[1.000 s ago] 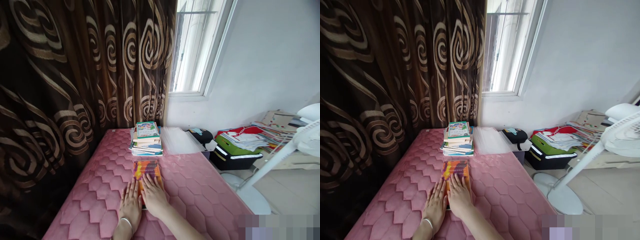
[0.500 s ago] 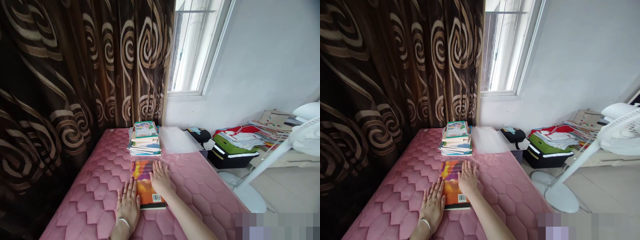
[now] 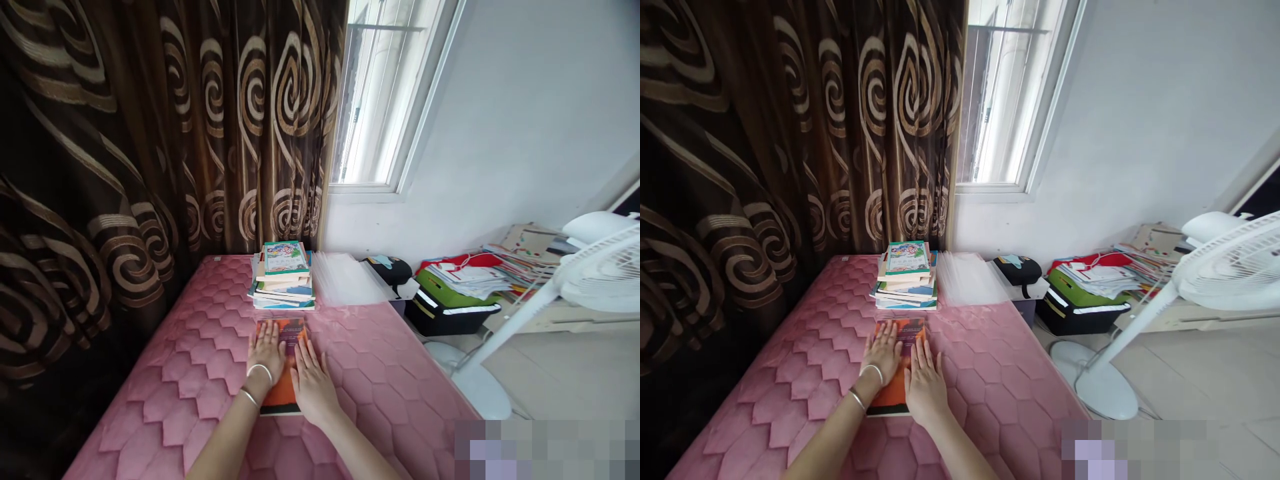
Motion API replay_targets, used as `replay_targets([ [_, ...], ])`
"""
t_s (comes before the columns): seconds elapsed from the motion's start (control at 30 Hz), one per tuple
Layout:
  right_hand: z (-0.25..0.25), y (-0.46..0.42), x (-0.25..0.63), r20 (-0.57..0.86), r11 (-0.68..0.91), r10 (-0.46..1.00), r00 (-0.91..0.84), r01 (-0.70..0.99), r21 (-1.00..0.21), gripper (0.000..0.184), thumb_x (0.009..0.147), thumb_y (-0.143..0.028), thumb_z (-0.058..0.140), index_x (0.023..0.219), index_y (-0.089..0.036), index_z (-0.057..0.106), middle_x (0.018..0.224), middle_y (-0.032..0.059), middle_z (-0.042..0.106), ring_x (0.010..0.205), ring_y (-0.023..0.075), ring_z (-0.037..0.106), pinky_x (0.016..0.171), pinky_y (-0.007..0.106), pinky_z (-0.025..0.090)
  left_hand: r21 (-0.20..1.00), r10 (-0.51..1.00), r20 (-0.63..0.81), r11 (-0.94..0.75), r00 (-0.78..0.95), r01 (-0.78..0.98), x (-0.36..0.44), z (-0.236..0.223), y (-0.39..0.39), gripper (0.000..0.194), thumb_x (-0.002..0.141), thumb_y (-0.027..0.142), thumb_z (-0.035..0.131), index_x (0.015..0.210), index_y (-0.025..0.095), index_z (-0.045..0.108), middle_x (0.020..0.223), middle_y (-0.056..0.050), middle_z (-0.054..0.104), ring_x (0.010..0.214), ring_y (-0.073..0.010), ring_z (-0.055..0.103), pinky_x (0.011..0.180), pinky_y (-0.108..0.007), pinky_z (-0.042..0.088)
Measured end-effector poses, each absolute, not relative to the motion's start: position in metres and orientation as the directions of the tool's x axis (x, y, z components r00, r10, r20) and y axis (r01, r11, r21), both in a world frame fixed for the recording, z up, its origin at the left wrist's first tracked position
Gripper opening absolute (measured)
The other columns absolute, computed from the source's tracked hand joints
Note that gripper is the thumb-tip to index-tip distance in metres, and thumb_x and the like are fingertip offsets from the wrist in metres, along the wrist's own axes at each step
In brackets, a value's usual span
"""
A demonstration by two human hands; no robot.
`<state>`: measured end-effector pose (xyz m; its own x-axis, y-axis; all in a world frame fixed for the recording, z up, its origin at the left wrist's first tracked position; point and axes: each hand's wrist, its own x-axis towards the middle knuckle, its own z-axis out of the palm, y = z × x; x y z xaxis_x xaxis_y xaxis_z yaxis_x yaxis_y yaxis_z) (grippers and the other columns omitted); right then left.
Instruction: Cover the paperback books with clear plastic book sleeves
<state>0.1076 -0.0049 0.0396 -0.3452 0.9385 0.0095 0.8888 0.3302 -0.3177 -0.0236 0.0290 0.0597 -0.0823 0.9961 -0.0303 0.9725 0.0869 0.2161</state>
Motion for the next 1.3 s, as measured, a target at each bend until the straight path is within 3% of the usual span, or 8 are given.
replay_targets([
  [0.23,0.045,-0.008,0.106,-0.015,0.298,0.947,-0.321,0.896,-0.330,0.057,0.095,-0.032,0.019,0.149,-0.012,0.018,0.155,0.0016,0.000,0.144,0.0201,0.001,0.117,0.047,0.006,0.191,0.932,0.023,0.352,-0.363,0.916,-0.063,0.039,-0.003,0.056,0.094,0.039,0.031,0.139,0.008,0.041,0.154,-0.016,0.025,0.138,-0.0359,0.023,0.108,-0.049,0.030],
  [0.4,0.042,-0.008,0.105,-0.010,0.290,0.951,-0.308,0.904,-0.314,0.058,0.095,-0.032,0.019,0.149,-0.012,0.018,0.156,0.0022,0.001,0.145,0.0205,0.001,0.116,0.050,0.003,0.207,0.915,0.182,0.324,-0.361,0.923,-0.043,0.026,-0.045,0.039,0.093,0.028,0.034,0.115,0.009,0.061,0.120,-0.020,0.055,0.107,-0.0290,0.054,0.086,-0.041,0.047],
  [0.6,0.045,-0.009,0.104,-0.012,0.289,0.952,-0.306,0.908,-0.302,0.058,0.094,-0.030,0.019,0.149,-0.011,0.018,0.156,0.0021,0.000,0.145,0.0207,0.000,0.115,0.051,0.001,0.521,0.920,-0.064,0.362,-0.388,0.773,-0.050,0.041,-0.047,0.051,0.081,0.019,0.055,0.127,-0.001,0.046,0.117,-0.022,0.058,0.113,-0.0286,0.053,0.096,-0.039,0.041],
  [0.73,0.048,-0.009,0.104,-0.033,0.288,0.949,-0.313,0.906,-0.309,0.058,0.094,-0.030,0.020,0.148,-0.010,0.019,0.156,0.0038,0.002,0.145,0.0215,0.002,0.115,0.053,0.002,0.820,0.907,-0.276,0.395,-0.318,0.416,-0.067,0.052,-0.035,0.041,0.069,0.016,0.064,0.109,0.011,0.058,0.107,-0.012,0.066,0.107,-0.0255,0.058,0.092,-0.036,0.045],
  [0.87,0.047,-0.009,0.103,-0.024,0.300,0.946,-0.323,0.902,-0.310,0.057,0.094,-0.030,0.020,0.148,-0.011,0.020,0.156,0.0041,0.002,0.145,0.0217,0.002,0.114,0.054,0.002,0.871,0.908,-0.371,0.413,-0.194,0.266,-0.074,0.056,-0.032,0.016,0.066,0.025,0.065,0.077,0.014,0.062,0.069,-0.003,0.067,0.069,-0.0205,0.065,0.063,-0.031,0.051],
  [1.03,0.057,-0.003,0.102,-0.065,0.218,0.965,-0.254,0.916,-0.337,0.056,0.091,-0.030,0.035,0.145,-0.016,0.033,0.157,0.0077,0.012,0.142,0.0322,0.013,0.111,0.055,0.017,0.925,0.933,-0.302,0.336,-0.195,0.176,-0.062,0.063,-0.034,0.021,0.059,0.028,0.067,0.061,0.020,0.048,0.054,0.006,0.053,0.056,-0.0135,0.056,0.055,-0.025,0.044],
  [1.2,0.095,0.006,0.102,0.011,0.252,0.928,-0.371,0.608,-0.752,0.039,0.094,-0.032,0.033,0.112,-0.017,0.065,0.118,0.0127,0.064,0.110,0.0246,0.057,0.096,0.038,0.041,0.942,0.949,-0.147,0.220,-0.278,0.254,-0.042,0.110,-0.036,0.020,0.065,0.020,0.059,0.062,0.022,0.039,0.056,0.008,0.046,0.057,-0.0116,0.053,0.056,-0.022,0.040],
  [1.3,0.116,0.006,0.103,-0.031,0.025,0.896,-0.442,0.120,-0.992,0.052,0.093,-0.055,0.030,0.102,-0.019,0.066,0.092,0.0085,0.070,0.088,0.0210,0.065,0.080,0.035,0.049,0.657,0.972,0.081,0.113,-0.219,0.746,-0.017,0.152,-0.045,0.010,0.072,0.016,0.055,0.081,0.020,0.054,0.069,0.000,0.060,0.068,-0.0174,0.061,0.064,-0.027,0.044],
])
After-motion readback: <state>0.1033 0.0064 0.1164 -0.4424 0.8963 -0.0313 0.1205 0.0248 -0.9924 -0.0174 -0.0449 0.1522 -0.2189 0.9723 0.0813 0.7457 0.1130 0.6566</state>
